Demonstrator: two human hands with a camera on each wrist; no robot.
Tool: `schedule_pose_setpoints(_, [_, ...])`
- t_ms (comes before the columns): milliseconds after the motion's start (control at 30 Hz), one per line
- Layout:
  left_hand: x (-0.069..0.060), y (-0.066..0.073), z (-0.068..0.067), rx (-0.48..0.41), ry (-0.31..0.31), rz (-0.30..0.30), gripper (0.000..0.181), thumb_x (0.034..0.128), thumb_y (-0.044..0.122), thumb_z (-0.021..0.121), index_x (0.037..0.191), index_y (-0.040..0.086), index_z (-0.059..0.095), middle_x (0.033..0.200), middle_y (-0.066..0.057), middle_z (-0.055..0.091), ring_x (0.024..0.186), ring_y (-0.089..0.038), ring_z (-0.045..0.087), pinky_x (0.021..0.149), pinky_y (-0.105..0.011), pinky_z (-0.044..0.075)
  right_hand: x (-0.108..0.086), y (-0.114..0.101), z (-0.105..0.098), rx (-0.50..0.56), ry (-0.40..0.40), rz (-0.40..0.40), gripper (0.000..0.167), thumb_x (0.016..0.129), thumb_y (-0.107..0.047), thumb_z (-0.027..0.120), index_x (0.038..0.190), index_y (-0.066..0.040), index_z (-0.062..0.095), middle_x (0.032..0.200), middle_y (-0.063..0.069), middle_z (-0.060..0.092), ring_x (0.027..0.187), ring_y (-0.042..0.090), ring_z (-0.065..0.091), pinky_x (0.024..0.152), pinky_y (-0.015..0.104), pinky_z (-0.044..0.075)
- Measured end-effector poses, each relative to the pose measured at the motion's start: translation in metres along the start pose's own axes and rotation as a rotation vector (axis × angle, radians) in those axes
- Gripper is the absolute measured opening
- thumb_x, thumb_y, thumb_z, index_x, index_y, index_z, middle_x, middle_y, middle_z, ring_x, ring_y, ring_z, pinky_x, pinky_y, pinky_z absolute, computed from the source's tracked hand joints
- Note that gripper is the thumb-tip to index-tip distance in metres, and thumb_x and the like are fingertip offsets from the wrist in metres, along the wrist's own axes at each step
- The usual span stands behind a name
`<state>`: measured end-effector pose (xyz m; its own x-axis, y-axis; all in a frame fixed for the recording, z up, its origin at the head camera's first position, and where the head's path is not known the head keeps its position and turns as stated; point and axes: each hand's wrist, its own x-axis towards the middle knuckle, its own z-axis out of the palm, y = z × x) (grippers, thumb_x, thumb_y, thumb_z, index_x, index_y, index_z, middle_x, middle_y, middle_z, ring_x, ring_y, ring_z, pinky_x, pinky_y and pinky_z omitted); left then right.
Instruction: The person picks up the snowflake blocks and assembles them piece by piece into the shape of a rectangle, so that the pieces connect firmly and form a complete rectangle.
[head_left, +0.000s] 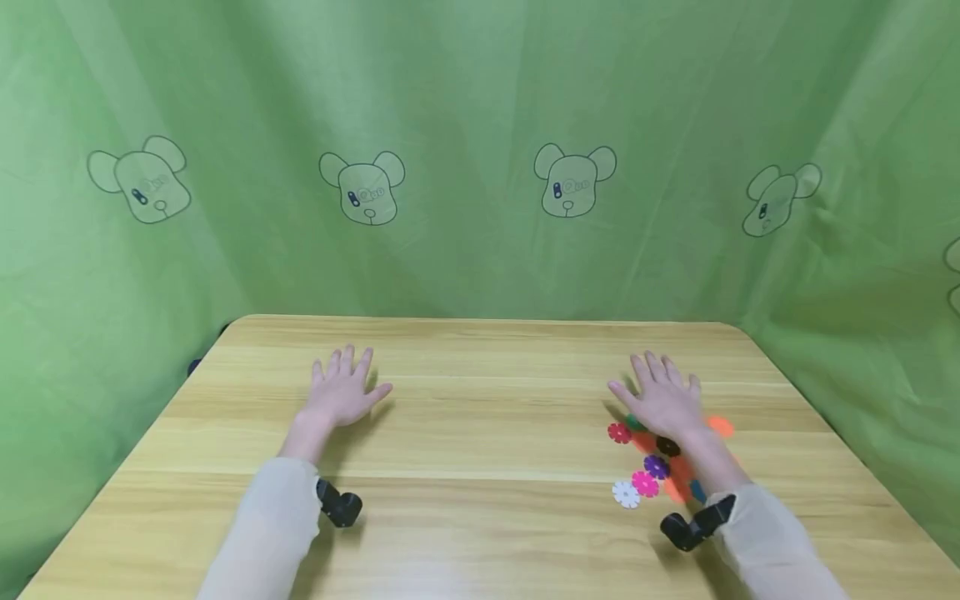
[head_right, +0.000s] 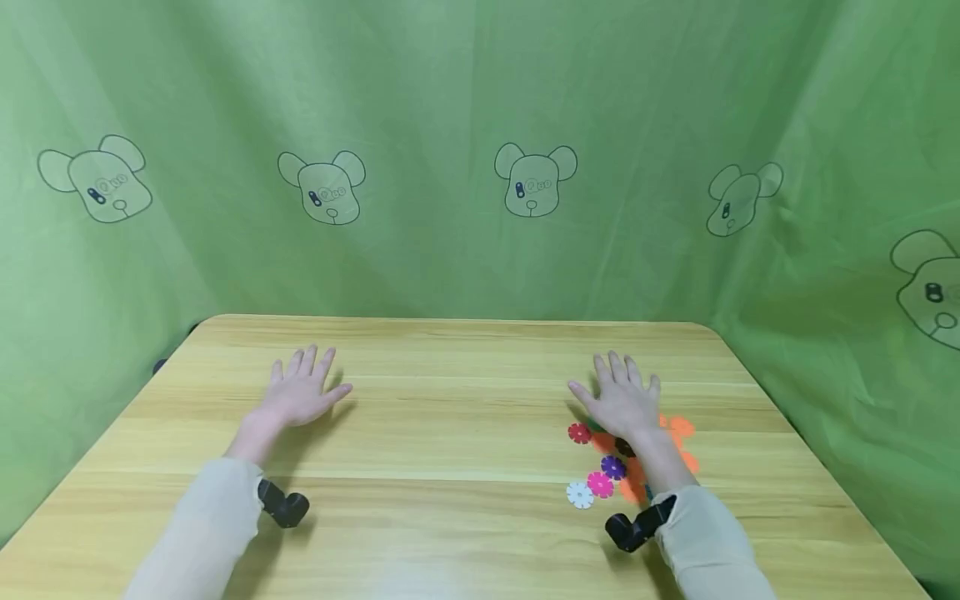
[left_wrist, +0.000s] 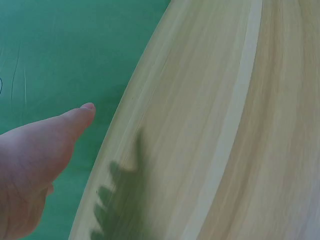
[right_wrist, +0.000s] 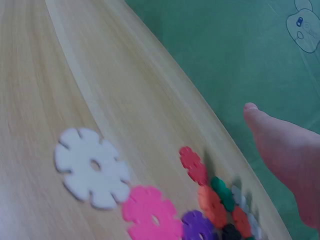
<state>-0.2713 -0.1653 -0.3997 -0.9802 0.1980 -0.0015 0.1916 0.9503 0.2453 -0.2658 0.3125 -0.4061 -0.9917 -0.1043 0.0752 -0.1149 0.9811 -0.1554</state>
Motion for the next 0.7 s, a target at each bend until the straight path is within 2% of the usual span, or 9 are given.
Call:
schedule_pose_setpoints(200, [0.006,0.016,0.001,0.013,-0.014,0.032,0.077,0.0937,0.053,0.038,0.148,0.005,0.013,0.150,-0.025,0.005,0.136,-0.044,0.001,0.106,-0.059,-0.004,-0.010,0.018,-0.008,0.053,0.049,0.001,0.085,0.093,-0.062,0.027,0.144,0.004,0.017,0.146,0.031,0.013,0.130,0.052,0.009,0.095,0.072,-0.002])
schedule_pose_setpoints(333, [0.010,0.038,0.001,-0.036,-0.016,0.081,0.077,0.0936,0.051,0.041,0.147,0.003,0.015,0.150,-0.024,0.008,0.137,-0.042,0.002,0.107,-0.057,-0.003,-0.024,0.038,-0.015,0.197,0.115,0.004,0.079,0.095,-0.053,0.037,0.141,0.010,0.020,0.142,0.036,0.016,0.126,0.056,0.014,0.093,0.074,0.006])
schedule_pose_setpoints(433, [0.013,0.056,0.003,-0.094,0.007,0.113,0.077,0.0927,0.050,0.045,0.147,0.002,0.017,0.150,-0.023,0.014,0.137,-0.040,0.007,0.108,-0.054,0.001,-0.037,0.052,-0.022,0.366,0.124,0.034,0.078,0.095,-0.047,0.043,0.142,0.010,0.017,0.141,0.039,0.016,0.124,0.058,0.016,0.092,0.073,0.014])
schedule_pose_setpoints(533, [0.017,0.074,0.007,-0.167,0.052,0.139,0.078,0.0908,0.049,0.050,0.146,0.001,0.021,0.148,-0.021,0.022,0.137,-0.038,0.015,0.109,-0.052,0.007,-0.050,0.068,-0.027,0.511,0.094,0.090,0.080,0.095,-0.045,0.045,0.143,0.009,0.010,0.139,0.041,0.014,0.121,0.060,0.018,0.090,0.072,0.020])
schedule_pose_setpoints(633, [0.018,0.093,0.013,-0.292,0.083,0.166,0.077,0.0886,0.045,0.056,0.144,0.000,0.027,0.145,-0.020,0.030,0.134,-0.037,0.023,0.109,-0.049,0.013,-0.063,0.084,-0.029,0.572,0.068,0.131,0.081,0.095,-0.042,0.048,0.143,0.010,0.008,0.137,0.042,0.019,0.119,0.059,0.024,0.087,0.069,0.027])
schedule_pose_setpoints(700, [0.017,0.106,0.018,-0.391,0.085,0.173,0.075,0.0875,0.043,0.059,0.142,0.000,0.031,0.144,-0.019,0.034,0.132,-0.035,0.028,0.109,-0.047,0.017,-0.070,0.095,-0.029,0.566,0.040,0.140,0.081,0.095,-0.040,0.049,0.142,0.012,0.010,0.135,0.041,0.025,0.116,0.057,0.029,0.088,0.055,0.039])
